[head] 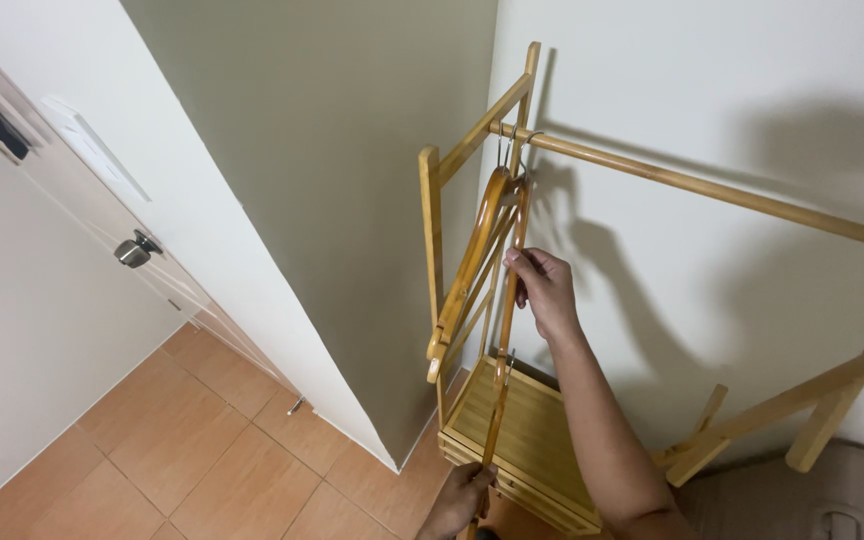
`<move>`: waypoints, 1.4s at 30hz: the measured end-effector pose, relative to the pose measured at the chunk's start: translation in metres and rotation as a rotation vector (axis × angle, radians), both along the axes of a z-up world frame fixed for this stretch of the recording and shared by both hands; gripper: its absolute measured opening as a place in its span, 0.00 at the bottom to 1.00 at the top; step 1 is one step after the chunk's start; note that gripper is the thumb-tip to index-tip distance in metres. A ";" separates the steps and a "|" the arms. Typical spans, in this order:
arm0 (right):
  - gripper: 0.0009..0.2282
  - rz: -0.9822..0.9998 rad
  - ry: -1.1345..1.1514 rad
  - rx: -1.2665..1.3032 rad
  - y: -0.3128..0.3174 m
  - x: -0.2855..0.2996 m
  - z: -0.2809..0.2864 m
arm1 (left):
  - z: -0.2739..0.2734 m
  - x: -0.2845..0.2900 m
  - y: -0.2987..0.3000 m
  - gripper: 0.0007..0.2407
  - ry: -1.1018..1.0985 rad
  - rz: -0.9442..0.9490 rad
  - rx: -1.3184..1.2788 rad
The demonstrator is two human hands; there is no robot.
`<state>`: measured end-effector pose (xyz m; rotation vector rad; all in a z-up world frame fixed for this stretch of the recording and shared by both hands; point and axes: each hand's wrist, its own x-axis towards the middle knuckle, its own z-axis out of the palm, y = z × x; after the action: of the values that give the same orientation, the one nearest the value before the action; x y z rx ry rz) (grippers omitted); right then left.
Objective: The person folds a purple striped cloth and a dark blue cloth, placing them on a wooden clothing rack. They then pick up multiple wooden hangers from a bed and hang them on the rack.
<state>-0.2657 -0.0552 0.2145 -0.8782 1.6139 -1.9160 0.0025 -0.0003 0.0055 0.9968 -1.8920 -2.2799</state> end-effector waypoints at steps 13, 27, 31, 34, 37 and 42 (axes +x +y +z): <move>0.28 -0.159 0.647 0.240 0.037 0.078 -0.030 | 0.018 0.049 0.026 0.14 0.055 0.055 0.109; 0.36 -0.099 -0.120 0.241 0.228 0.153 -0.318 | 0.081 0.124 0.062 0.15 0.372 0.050 0.270; 0.26 -0.034 -0.428 0.265 0.254 0.186 -0.253 | 0.120 0.125 0.074 0.17 0.459 -0.090 0.307; 0.17 0.038 -0.514 0.099 0.252 0.181 -0.220 | 0.126 0.121 0.075 0.20 0.537 -0.135 0.297; 0.11 0.076 -0.528 -0.087 0.232 0.154 -0.200 | 0.149 0.112 0.072 0.26 0.606 -0.125 0.216; 0.07 0.030 -0.549 -0.202 0.184 0.103 -0.130 | 0.215 0.082 0.063 0.36 0.685 -0.128 -0.010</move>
<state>-0.1629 0.1287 0.0847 -0.3866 1.0911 -2.0859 0.0846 0.0623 0.2209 0.0487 -1.6798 -2.2489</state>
